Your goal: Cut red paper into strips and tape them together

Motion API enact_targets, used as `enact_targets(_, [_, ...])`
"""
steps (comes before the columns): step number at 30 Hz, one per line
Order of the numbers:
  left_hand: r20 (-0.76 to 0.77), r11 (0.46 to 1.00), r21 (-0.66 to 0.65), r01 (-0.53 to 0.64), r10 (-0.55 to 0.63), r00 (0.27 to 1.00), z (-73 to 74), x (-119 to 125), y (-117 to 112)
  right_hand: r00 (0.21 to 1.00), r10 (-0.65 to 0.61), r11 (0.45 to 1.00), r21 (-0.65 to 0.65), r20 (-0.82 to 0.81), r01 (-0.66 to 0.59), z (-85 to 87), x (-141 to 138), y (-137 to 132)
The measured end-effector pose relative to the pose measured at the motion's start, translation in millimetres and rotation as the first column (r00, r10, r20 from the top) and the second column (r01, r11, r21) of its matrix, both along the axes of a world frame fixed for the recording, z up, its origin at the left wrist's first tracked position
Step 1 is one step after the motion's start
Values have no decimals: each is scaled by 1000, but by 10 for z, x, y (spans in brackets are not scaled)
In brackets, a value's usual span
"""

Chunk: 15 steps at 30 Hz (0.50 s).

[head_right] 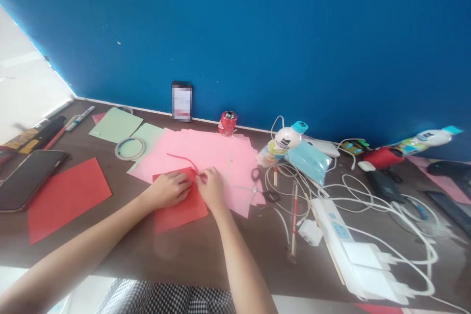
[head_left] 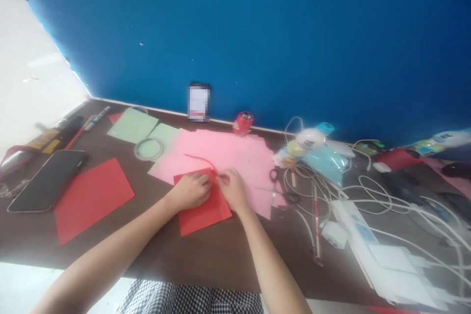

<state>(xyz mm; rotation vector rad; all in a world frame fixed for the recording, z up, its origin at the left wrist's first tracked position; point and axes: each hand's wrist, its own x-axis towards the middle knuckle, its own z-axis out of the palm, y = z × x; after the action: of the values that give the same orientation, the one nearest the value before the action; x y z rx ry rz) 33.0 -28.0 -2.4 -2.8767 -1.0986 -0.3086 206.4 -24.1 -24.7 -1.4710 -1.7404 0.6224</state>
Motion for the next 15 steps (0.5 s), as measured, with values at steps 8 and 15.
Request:
enact_targets(8, [-23, 1000, 5, 20, -20, 1000, 33, -15, 23, 999, -3, 1000, 3, 50, 3, 26, 7, 13])
enact_targets(15, [-6, 998, -15, 54, -54, 999, 16, -19, 39, 997, 21, 1000, 22, 74, -22, 42, 5, 17])
